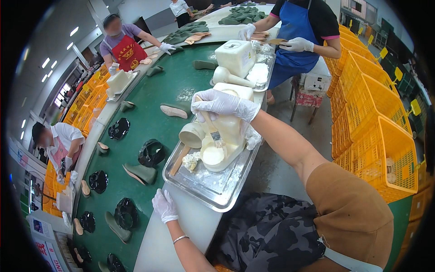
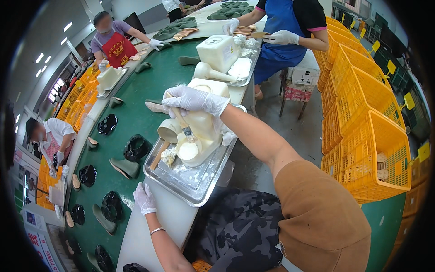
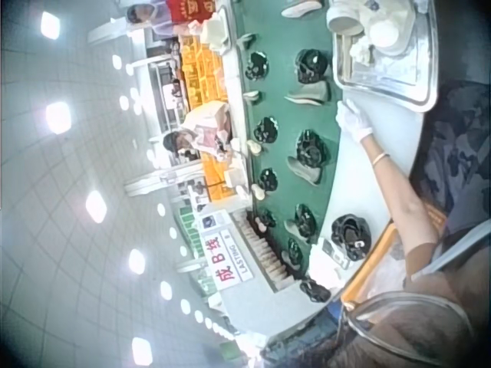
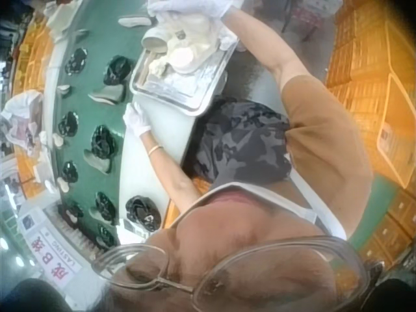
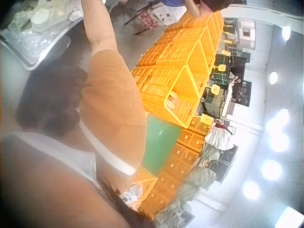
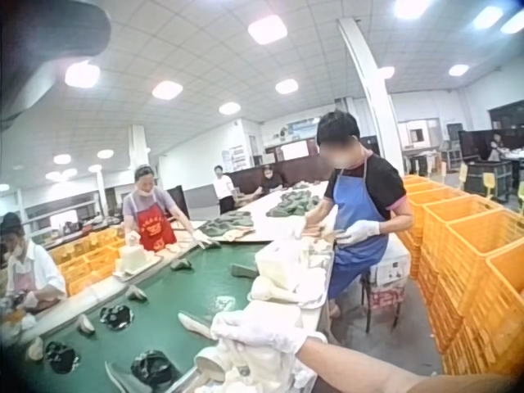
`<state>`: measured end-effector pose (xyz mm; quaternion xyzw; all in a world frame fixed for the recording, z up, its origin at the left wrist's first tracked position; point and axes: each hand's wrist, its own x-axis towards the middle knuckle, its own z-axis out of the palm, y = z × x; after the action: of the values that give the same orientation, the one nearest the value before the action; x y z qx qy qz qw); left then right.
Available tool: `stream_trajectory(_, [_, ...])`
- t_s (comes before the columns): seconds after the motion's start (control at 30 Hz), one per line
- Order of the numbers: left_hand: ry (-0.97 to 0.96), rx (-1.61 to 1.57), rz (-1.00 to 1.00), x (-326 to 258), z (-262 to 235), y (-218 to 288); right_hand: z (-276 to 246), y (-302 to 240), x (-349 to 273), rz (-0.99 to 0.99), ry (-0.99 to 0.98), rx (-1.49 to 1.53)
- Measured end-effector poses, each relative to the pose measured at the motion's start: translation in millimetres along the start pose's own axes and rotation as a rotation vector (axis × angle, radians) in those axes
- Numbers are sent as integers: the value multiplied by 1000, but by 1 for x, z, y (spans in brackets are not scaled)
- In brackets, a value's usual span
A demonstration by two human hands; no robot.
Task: The person applies a white adhesive to the bottom of a shoe sole using a brush. They repeatedly dip the brush into a container of glue and spread it across the textured surface of the sole. The person handles multiple shoe soles, placing them on a green workbench and retrieving them from a yellow basket.
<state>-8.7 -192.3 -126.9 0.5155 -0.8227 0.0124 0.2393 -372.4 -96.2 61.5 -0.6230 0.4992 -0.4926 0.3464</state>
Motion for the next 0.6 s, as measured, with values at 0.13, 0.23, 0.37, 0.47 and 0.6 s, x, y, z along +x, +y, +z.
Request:
stream_trajectory(0.13, [-4, 0, -1, 0, 1, 1, -1, -2, -2, 14, 3, -7])
stream_trajectory(0.23, [-2, -8, 2, -1, -1, 3, 0, -2, -3, 23, -4, -25])
stream_trajectory(0.37, [6, -2, 5, 0, -1, 2, 0, -5, -3, 15, -5, -15])
stream_trajectory(0.47, [14, 23, 15, -1, -1, -1, 1, -1, -1, 27, -9, -4])
stream_trajectory(0.6, [6, 8, 1, 0, -3, 6, 1, 0, -2, 29, 2, 11])
